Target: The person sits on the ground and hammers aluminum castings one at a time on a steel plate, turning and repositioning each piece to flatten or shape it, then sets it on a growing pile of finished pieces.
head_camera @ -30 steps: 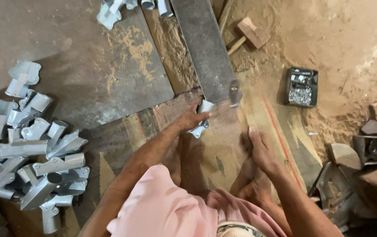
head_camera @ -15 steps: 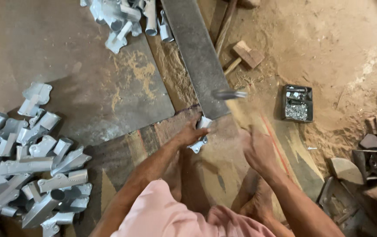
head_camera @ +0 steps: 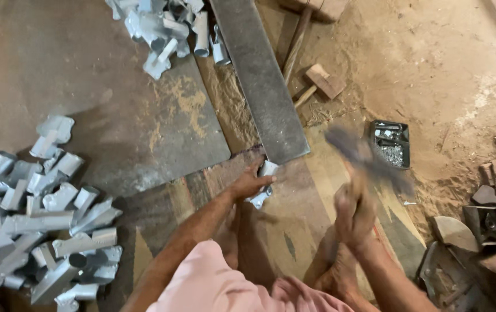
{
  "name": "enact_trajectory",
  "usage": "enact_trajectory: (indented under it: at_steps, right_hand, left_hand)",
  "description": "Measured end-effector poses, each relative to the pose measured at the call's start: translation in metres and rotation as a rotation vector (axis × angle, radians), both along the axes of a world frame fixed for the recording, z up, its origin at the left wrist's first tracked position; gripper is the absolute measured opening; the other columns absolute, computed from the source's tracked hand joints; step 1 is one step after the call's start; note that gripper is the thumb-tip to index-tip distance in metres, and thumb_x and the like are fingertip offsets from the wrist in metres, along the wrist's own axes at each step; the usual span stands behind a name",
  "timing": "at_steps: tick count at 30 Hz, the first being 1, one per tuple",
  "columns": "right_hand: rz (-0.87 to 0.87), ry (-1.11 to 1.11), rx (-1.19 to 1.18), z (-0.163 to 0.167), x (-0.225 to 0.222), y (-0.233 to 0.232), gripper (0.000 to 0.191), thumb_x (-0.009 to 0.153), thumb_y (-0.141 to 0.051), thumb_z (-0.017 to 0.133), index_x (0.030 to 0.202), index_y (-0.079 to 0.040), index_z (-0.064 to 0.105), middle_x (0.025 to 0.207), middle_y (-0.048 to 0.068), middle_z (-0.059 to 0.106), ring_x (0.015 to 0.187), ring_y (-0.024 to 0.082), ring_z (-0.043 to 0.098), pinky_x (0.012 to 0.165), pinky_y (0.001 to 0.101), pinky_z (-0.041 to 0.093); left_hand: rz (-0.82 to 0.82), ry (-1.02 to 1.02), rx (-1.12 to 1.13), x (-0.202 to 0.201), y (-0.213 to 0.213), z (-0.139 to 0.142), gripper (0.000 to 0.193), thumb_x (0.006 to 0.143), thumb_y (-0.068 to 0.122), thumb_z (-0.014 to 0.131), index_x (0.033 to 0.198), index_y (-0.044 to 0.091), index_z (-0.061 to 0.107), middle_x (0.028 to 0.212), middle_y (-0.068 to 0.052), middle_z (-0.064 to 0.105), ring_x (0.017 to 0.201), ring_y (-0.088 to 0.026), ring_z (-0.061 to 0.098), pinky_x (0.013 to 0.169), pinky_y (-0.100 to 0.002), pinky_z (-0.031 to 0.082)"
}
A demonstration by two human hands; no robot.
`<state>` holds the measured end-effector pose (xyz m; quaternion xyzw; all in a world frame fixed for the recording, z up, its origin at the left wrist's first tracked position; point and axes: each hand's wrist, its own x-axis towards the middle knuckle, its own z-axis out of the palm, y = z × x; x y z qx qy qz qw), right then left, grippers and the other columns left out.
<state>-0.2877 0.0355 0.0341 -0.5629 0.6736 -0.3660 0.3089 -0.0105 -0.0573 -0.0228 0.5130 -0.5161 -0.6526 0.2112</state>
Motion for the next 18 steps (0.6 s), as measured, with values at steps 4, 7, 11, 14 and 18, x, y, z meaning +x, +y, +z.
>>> enact_trajectory:
  at_steps: [4, 7, 11, 14, 18]
  right_hand:
    - [0.448, 0.824, 0.490, -0.023, 0.002, -0.010, 0.047, 0.103, -0.048, 0.050, 0.108, -0.003, 0.062, 0.080, 0.021, 0.070, 0.080, 0.039, 0.069, 0.070, 0.0497, 0.050]
    - [0.369, 0.457, 0.317, -0.031, -0.031, -0.008, 0.046, 0.100, -0.045, 0.053, 0.102, -0.001, 0.068, 0.077, 0.024, 0.069, 0.080, 0.038, 0.066, 0.070, 0.0504, 0.049]
    - [0.481, 0.416, 0.886, -0.039, -0.074, 0.011, 0.052, 0.092, -0.051, 0.055, 0.093, -0.002, 0.072, 0.081, 0.022, 0.077, 0.083, 0.034, 0.073, 0.077, 0.0470, 0.059]
    - [0.585, 0.752, 0.784, -0.047, -0.095, 0.011, 0.042, 0.093, -0.048, 0.059, 0.097, -0.011, 0.076, 0.094, 0.013, 0.076, 0.093, 0.030, 0.071, 0.084, 0.0445, 0.057]
    - [0.279, 0.242, 0.773, -0.067, -0.091, -0.023, 0.029, 0.091, -0.014, 0.062, 0.115, -0.003, 0.075, 0.101, 0.013, 0.078, 0.091, 0.027, 0.077, 0.083, 0.0414, 0.062]
  left_hand:
    - [-0.046, -0.085, 0.040, -0.002, -0.003, -0.004, 0.095, 0.084, 0.040, 0.077, 0.159, 0.010, 0.027, 0.144, -0.022, 0.055, 0.125, -0.028, 0.058, 0.103, -0.039, 0.049]
    - [-0.050, -0.155, -0.098, 0.017, 0.004, -0.008, 0.083, 0.081, 0.030, 0.074, 0.155, 0.012, 0.043, 0.131, -0.024, 0.066, 0.118, -0.033, 0.066, 0.101, -0.042, 0.052]
    - [0.096, -0.454, -0.434, 0.119, 0.031, 0.013, 0.073, 0.083, 0.026, 0.072, 0.151, 0.017, 0.047, 0.127, -0.021, 0.069, 0.115, -0.040, 0.068, 0.096, -0.049, 0.052]
    - [0.296, -0.943, -0.100, 0.220, 0.064, 0.050, 0.079, 0.085, 0.033, 0.071, 0.157, 0.030, 0.038, 0.121, -0.020, 0.070, 0.107, -0.042, 0.069, 0.089, -0.050, 0.056]
    - [0.160, -1.408, 0.076, 0.314, 0.097, 0.107, 0.084, 0.083, 0.037, 0.078, 0.156, 0.028, 0.037, 0.138, -0.019, 0.058, 0.124, -0.043, 0.057, 0.097, -0.056, 0.048]
